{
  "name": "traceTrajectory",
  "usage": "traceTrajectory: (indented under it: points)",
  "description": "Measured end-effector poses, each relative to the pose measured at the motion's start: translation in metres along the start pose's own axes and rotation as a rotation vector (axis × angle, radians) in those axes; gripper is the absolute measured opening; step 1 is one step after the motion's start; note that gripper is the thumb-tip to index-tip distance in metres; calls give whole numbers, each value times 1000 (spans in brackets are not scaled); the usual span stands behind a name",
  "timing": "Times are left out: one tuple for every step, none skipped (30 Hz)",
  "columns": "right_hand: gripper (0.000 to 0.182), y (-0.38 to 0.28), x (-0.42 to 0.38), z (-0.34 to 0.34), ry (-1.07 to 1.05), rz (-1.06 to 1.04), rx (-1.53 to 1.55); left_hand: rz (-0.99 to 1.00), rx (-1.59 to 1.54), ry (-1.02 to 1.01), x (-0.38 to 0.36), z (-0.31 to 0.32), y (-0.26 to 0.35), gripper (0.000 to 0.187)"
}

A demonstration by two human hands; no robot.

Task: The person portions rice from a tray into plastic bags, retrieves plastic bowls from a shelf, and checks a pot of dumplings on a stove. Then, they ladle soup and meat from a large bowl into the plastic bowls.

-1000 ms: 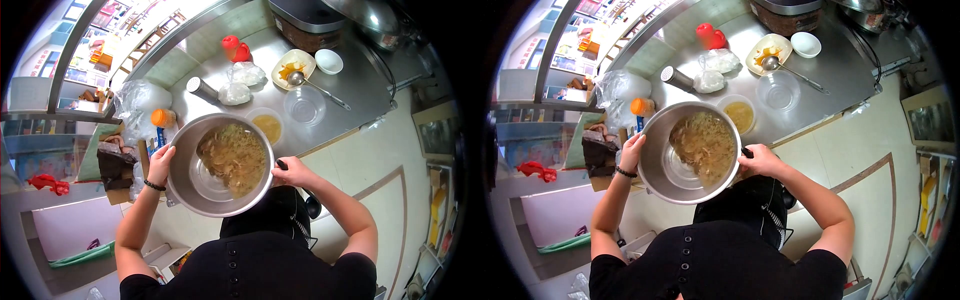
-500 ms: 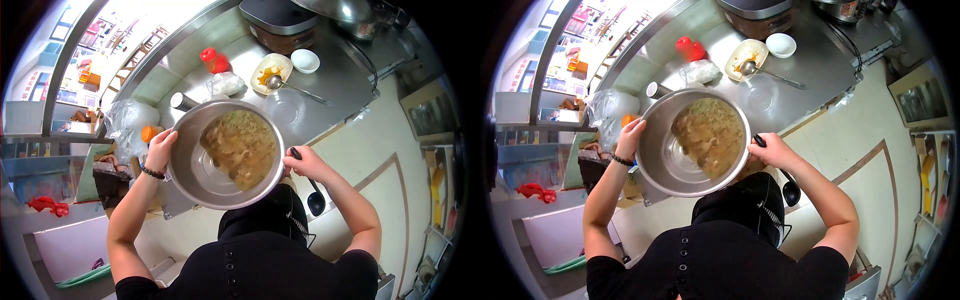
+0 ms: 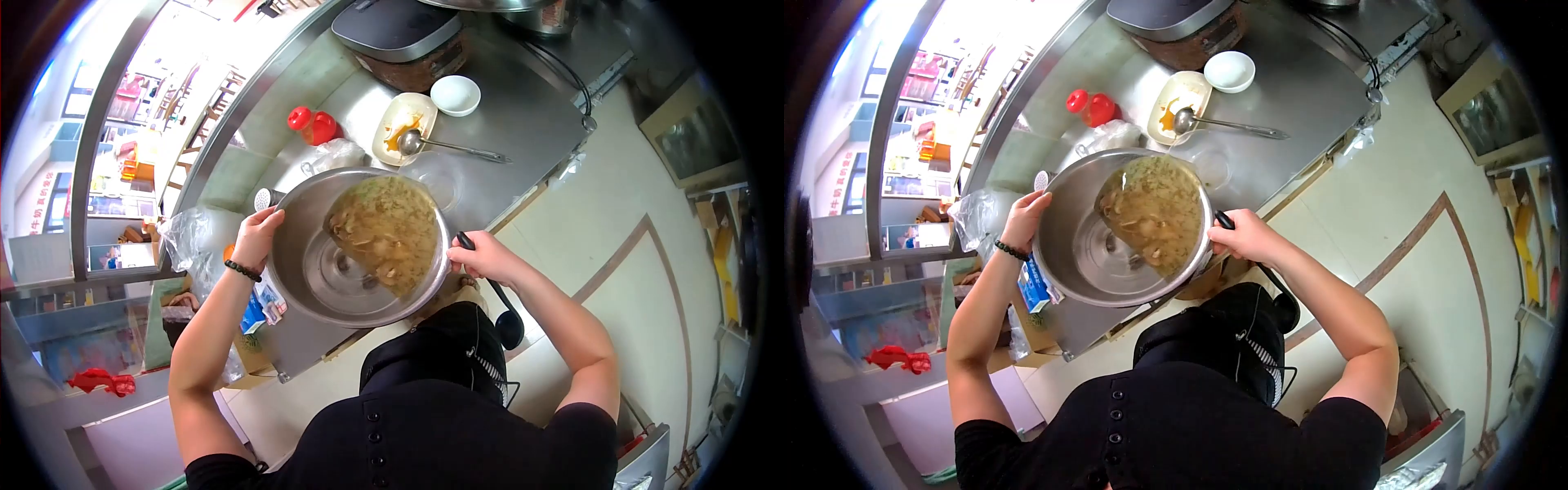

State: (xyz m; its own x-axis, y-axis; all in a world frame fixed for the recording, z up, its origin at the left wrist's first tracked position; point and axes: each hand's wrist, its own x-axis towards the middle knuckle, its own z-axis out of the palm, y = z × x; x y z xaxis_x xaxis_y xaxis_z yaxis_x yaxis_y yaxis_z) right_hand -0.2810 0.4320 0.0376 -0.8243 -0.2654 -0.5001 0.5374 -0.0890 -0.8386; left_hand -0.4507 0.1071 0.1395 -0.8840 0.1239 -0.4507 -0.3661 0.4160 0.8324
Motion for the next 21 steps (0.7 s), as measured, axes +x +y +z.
traceTrajectory:
  points:
    - [20, 1, 1, -1, 0, -1, 6, -18, 10, 6, 0, 1, 3, 26]
    - [19, 2, 2, -2, -10, 0, 17, -18, 15, 6, 2, 0, 3, 26]
    - [19, 3, 3, -2, -21, 1, 27, -22, 9, -4, 4, -2, 2, 27]
    - [19, 3, 4, -2, -22, 0, 30, -25, 2, -14, 6, -3, 2, 27]
    - [19, 4, 5, -2, -36, -5, 32, -25, 5, -13, 7, -4, 2, 27]
    - [19, 4, 6, -3, -50, -10, 33, -24, -8, -25, 7, -6, 2, 27]
    - [19, 3, 6, -2, -51, -10, 34, -23, -21, -37, 7, -6, 2, 26]
    - [19, 3, 6, -1, -45, -3, 28, -23, -20, -36, 7, -6, 3, 26]
    - [19, 2, 6, -1, -40, 5, 22, -27, -31, -37, 7, -6, 3, 26]
    - [19, 3, 7, -1, -41, 5, 23, -33, -43, -38, 7, -5, 4, 25]
    - [19, 4, 8, -2, -44, 8, 29, -33, -42, -37, 7, -5, 5, 25]
    - [20, 4, 8, -2, -47, 11, 35, -38, -38, -39, 6, -5, 6, 25]
    - [20, 4, 9, -2, -48, 11, 36, -43, -34, -40, 7, -4, 7, 24]
    - [19, 4, 9, -2, -48, 15, 38, -44, -33, -40, 8, -5, 6, 24]
    - [19, 4, 8, -3, -48, 20, 40, -49, -34, -40, 10, -8, 5, 23]
    - [19, 3, 8, -3, -49, 20, 40, -54, -34, -41, 10, -6, 6, 23]
    - [19, 3, 8, -3, -57, 13, 34, -55, -34, -40, 9, -5, 8, 23]
    - [19, 3, 8, -4, -66, 6, 28, -64, -32, -36, 7, -4, 10, 22]
    - [19, 3, 7, -4, -67, 7, 28, -73, -30, -31, 5, -2, 14, 22]
    - [19, 2, 6, -4, -67, 10, 30, -74, -30, -30, 4, -1, 16, 22]
    - [19, 2, 6, -4, -66, 13, 32, -79, -43, -29, 3, 0, 17, 21]
